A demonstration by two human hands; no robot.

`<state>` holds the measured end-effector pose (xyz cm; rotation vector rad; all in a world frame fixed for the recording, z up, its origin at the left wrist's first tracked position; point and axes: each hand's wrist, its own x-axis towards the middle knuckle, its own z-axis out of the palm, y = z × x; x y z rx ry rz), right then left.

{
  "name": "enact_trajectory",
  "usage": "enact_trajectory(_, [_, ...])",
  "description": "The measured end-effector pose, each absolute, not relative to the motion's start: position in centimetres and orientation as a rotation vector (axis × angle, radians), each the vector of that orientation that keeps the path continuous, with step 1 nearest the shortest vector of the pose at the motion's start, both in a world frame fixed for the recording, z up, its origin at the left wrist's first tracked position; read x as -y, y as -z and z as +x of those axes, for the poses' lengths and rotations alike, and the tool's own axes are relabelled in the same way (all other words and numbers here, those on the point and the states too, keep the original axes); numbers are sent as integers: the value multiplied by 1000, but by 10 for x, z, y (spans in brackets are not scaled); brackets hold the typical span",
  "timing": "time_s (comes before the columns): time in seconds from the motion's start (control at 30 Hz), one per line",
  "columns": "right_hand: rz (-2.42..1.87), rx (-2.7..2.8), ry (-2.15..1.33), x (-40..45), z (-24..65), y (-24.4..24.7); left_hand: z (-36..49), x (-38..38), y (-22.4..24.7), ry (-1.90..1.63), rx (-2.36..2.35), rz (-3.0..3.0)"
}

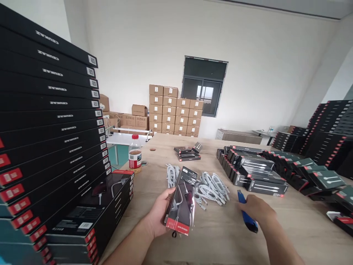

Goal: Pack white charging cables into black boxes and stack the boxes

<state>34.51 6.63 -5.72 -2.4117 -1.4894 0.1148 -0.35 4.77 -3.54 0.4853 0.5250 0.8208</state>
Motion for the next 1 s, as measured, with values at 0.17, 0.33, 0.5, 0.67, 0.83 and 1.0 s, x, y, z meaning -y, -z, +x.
enact_trajectory(0.17, [-2114, 1448, -133, -60, 314, 46, -16, -50, 38, -559, -503, 592])
enact_trajectory(0.33, [-1126, 1733, -729, -42, 246, 36, -17, -47, 45, -304, -446, 732])
enact_trajectory(0.5, [-1077, 1654, -939, -40, 219, 42, -18, -51, 50, -294, -312, 784])
enact_trajectory(0.67, [-1092, 1184, -790, -53, 220, 48, -10, -56, 45, -708, -261, 763])
enact_trajectory(0.83, [-1184, 1038, -739, -55, 213, 54, 3, -50, 40, -857, -292, 743])
enact_trajectory(1.0, [-1201, 1228, -485, -50, 203, 56, 25, -44, 54, -1006, -669, 962])
